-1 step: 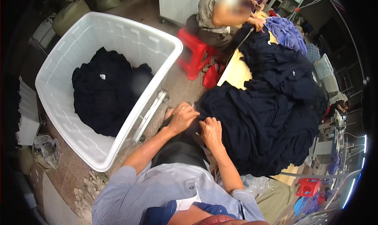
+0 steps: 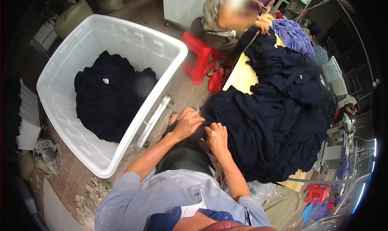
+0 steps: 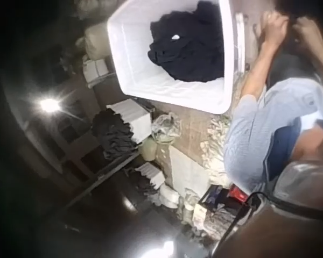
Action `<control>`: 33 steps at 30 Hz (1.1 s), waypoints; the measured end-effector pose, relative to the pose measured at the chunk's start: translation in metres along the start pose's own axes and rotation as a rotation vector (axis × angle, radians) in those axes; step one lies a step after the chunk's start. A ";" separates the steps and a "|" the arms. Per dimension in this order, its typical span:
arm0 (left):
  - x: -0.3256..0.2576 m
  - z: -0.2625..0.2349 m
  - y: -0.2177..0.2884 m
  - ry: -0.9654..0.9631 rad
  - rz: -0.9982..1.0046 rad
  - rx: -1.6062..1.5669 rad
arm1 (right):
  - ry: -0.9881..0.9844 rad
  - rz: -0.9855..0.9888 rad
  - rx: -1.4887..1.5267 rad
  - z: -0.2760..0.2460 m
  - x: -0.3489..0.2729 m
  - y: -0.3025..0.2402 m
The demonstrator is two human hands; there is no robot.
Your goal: Inspecting and buttoning dark-colored garments in a textile factory setting.
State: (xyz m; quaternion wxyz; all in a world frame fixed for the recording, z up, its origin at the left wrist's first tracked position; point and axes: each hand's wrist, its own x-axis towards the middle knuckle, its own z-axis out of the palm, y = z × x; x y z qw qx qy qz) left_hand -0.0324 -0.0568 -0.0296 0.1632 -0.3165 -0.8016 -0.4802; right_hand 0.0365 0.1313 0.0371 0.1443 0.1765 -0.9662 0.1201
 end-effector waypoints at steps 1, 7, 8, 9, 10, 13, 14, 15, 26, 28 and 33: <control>0.000 0.001 -0.001 -0.003 0.004 -0.004 | 0.012 -0.023 0.029 0.000 -0.003 0.000; 0.003 0.003 0.003 -0.039 -0.065 -0.073 | 0.080 -0.137 0.049 0.011 -0.006 0.014; 0.005 0.001 0.008 -0.064 -0.068 -0.076 | 0.087 -0.166 0.068 0.012 -0.007 0.015; 0.005 0.004 0.007 -0.078 -0.096 -0.109 | 0.108 -0.187 0.071 0.014 -0.007 0.018; 0.003 0.004 0.006 -0.048 -0.113 -0.151 | 0.121 -0.203 0.078 0.013 -0.006 0.015; 0.000 0.009 0.002 0.022 -0.108 -0.266 | 0.181 -0.240 0.123 0.008 -0.005 0.009; -0.006 0.013 0.003 0.021 -0.166 -0.261 | 0.231 -0.247 0.137 0.007 -0.003 0.007; -0.010 0.012 -0.001 -0.004 -0.158 -0.220 | 0.211 -0.226 0.159 0.012 -0.004 0.007; -0.019 0.004 -0.018 -0.222 -0.260 -0.222 | 0.194 -0.202 0.166 0.021 -0.004 0.008; -0.019 0.002 -0.012 -0.184 -0.205 -0.193 | 0.199 -0.194 0.175 0.025 -0.009 0.011; -0.019 -0.004 -0.006 -0.170 -0.199 -0.181 | 0.230 -0.187 0.254 0.031 -0.006 0.014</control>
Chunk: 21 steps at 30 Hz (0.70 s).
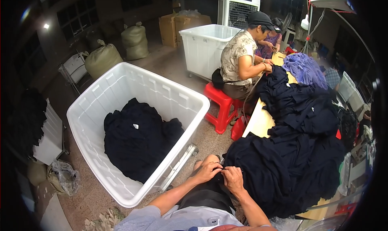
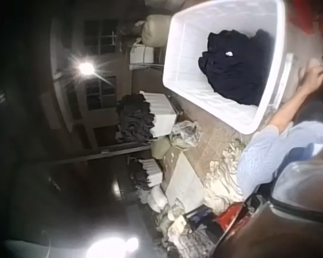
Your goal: Inspecting and buttoning dark-colored garments in a textile factory setting.
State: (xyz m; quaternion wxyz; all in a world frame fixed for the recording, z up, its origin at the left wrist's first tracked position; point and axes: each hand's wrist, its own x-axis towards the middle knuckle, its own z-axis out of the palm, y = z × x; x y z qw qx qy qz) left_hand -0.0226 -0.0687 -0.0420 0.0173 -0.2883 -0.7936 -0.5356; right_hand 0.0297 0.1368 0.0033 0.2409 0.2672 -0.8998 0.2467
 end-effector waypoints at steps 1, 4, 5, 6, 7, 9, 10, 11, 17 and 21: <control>-0.001 -0.001 0.000 0.007 -0.003 0.015 | -0.001 -0.008 0.004 -0.001 0.003 -0.002; -0.002 -0.001 -0.001 0.016 -0.039 -0.008 | -0.011 -0.002 0.054 -0.003 0.008 -0.007; -0.003 0.000 -0.003 0.034 -0.013 0.006 | -0.006 0.000 0.059 -0.001 0.008 -0.005; -0.004 0.001 -0.004 0.035 -0.015 0.007 | -0.001 0.003 0.064 0.001 0.007 -0.003; -0.004 0.001 -0.002 0.044 -0.037 -0.015 | -0.010 0.022 0.074 0.001 0.008 -0.002; -0.006 0.002 0.004 0.055 -0.062 -0.037 | -0.012 0.021 0.070 0.000 0.007 -0.004; -0.008 0.005 0.005 0.084 -0.105 -0.073 | -0.011 0.019 0.063 -0.001 0.008 -0.005; -0.009 0.007 0.006 0.114 -0.147 -0.108 | -0.012 0.017 0.067 0.000 0.008 -0.005; -0.016 0.020 0.017 0.188 -0.144 -0.125 | 0.035 0.042 0.049 0.004 -0.005 -0.005; -0.016 0.023 0.014 0.195 -0.200 -0.099 | 0.044 0.081 0.060 0.009 -0.007 -0.005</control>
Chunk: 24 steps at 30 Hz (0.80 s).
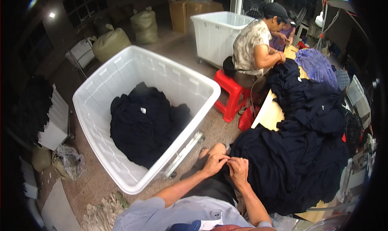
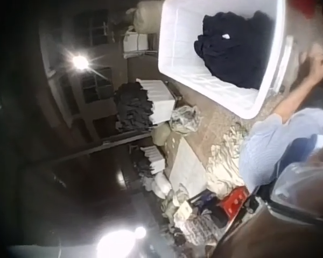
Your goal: Inspecting and buttoning dark-colored garments in a textile factory setting.
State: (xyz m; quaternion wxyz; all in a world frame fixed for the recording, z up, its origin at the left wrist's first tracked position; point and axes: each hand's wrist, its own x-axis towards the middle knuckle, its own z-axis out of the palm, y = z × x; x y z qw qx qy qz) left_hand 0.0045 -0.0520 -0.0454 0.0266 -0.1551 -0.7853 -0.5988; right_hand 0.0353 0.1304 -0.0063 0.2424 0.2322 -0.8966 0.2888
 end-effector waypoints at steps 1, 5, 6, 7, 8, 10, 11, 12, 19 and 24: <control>0.001 0.001 0.001 0.005 0.004 0.015 | 0.003 0.019 0.013 0.000 0.001 0.000; 0.003 0.000 -0.001 0.058 -0.012 -0.031 | -0.010 0.026 0.050 -0.007 0.015 -0.005; 0.004 -0.001 0.001 0.066 -0.027 -0.040 | -0.008 0.025 0.045 -0.007 0.017 -0.005; 0.003 -0.003 0.001 0.071 -0.033 -0.041 | 0.000 0.030 0.038 -0.004 0.017 -0.004; 0.000 -0.003 -0.009 0.088 -0.048 -0.084 | -0.002 0.029 0.038 0.000 0.019 -0.005; -0.004 -0.005 -0.024 0.064 -0.120 -0.167 | 0.003 0.004 0.039 0.004 0.021 -0.005; -0.003 -0.006 -0.020 0.038 -0.123 -0.179 | 0.000 0.006 0.027 0.003 0.018 -0.006; -0.002 -0.006 -0.015 -0.004 -0.121 -0.133 | 0.000 0.018 0.016 0.001 0.015 -0.004; 0.008 -0.030 -0.002 -0.288 -0.172 -0.046 | -0.020 -0.045 -0.059 0.000 0.009 -0.005; 0.007 -0.032 -0.005 -0.296 -0.105 -0.094 | -0.021 -0.050 -0.036 -0.004 0.010 -0.007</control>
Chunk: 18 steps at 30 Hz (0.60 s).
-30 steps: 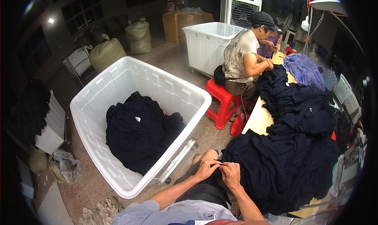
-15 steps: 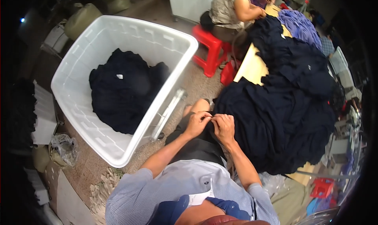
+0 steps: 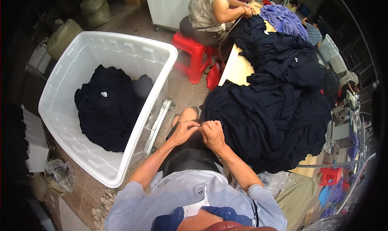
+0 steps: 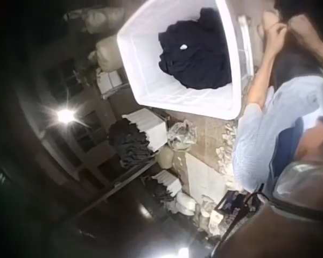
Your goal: Inspecting and buttoning dark-colored garments in a textile factory setting.
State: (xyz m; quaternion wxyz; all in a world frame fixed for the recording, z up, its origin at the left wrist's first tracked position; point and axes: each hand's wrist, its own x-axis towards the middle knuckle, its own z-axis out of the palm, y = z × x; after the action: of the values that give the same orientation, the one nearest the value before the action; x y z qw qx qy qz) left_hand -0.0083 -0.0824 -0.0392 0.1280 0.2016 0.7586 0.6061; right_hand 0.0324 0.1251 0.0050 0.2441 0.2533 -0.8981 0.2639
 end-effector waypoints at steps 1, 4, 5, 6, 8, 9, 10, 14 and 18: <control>0.000 0.000 0.005 -0.007 -0.021 0.024 | 0.003 0.009 0.020 0.001 -0.002 0.002; 0.000 0.000 0.002 0.009 0.055 0.043 | 0.012 0.051 0.093 0.001 -0.004 0.005; 0.000 0.000 0.003 0.003 0.066 0.043 | 0.004 0.062 0.113 0.000 -0.004 0.005; 0.000 0.000 0.004 0.013 0.116 0.071 | -0.005 0.085 0.160 -0.002 -0.005 0.006; -0.001 0.001 0.005 0.034 0.161 0.092 | -0.006 0.076 0.161 -0.002 -0.005 0.009; -0.001 0.003 0.006 0.036 0.148 0.080 | -0.014 0.069 0.170 -0.003 -0.006 0.010; -0.002 0.004 0.007 0.037 0.133 0.069 | -0.033 0.076 0.164 -0.004 -0.008 0.011; -0.001 0.006 0.004 0.057 0.148 0.061 | -0.006 0.045 0.076 0.000 -0.012 0.011; -0.001 0.002 0.006 0.015 0.057 0.050 | 0.016 0.087 0.107 0.003 -0.013 0.009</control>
State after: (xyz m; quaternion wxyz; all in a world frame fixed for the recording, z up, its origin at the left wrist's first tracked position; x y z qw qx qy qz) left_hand -0.0056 -0.0802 -0.0343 0.1002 0.2217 0.7683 0.5920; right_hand 0.0360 0.1342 -0.0078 0.2255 0.2249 -0.8909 0.3239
